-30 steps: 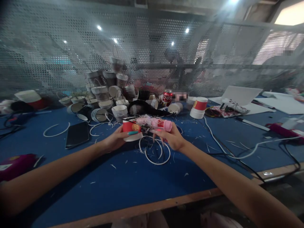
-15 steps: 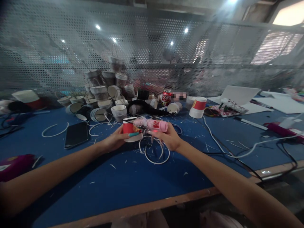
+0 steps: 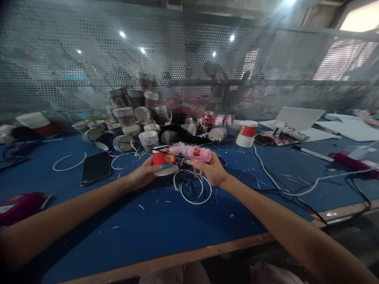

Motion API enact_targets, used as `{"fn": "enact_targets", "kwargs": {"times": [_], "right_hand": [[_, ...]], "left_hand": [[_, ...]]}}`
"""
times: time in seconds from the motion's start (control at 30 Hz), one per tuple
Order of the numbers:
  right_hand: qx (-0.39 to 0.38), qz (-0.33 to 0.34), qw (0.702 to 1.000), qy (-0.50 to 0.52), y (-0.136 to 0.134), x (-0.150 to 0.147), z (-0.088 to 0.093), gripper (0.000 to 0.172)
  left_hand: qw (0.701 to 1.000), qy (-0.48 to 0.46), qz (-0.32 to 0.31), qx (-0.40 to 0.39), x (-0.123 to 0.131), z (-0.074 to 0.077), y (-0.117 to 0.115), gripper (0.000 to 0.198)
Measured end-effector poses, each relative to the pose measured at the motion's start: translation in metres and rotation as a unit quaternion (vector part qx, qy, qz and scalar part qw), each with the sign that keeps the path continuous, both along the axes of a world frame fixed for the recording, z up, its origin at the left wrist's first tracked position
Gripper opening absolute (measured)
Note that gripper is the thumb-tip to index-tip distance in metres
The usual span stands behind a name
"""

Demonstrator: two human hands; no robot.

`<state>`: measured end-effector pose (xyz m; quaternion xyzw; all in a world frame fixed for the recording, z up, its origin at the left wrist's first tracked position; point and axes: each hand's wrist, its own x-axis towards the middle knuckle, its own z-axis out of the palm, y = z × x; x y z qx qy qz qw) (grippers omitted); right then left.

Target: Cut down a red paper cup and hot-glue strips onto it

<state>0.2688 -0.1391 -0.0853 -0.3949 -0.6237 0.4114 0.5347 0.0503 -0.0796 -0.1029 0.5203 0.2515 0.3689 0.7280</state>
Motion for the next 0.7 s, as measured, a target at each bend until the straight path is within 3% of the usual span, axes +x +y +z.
{"fn": "enact_targets", "kwargs": {"times": [0.7], "right_hand": [[-0.011, -0.015, 1.000, 0.003, 0.0024, 0.0024, -0.0015, 0.017]], "left_hand": [[1.000, -0.005, 0.003, -0.001, -0.0005, -0.0024, 0.0031, 0.047]]}}
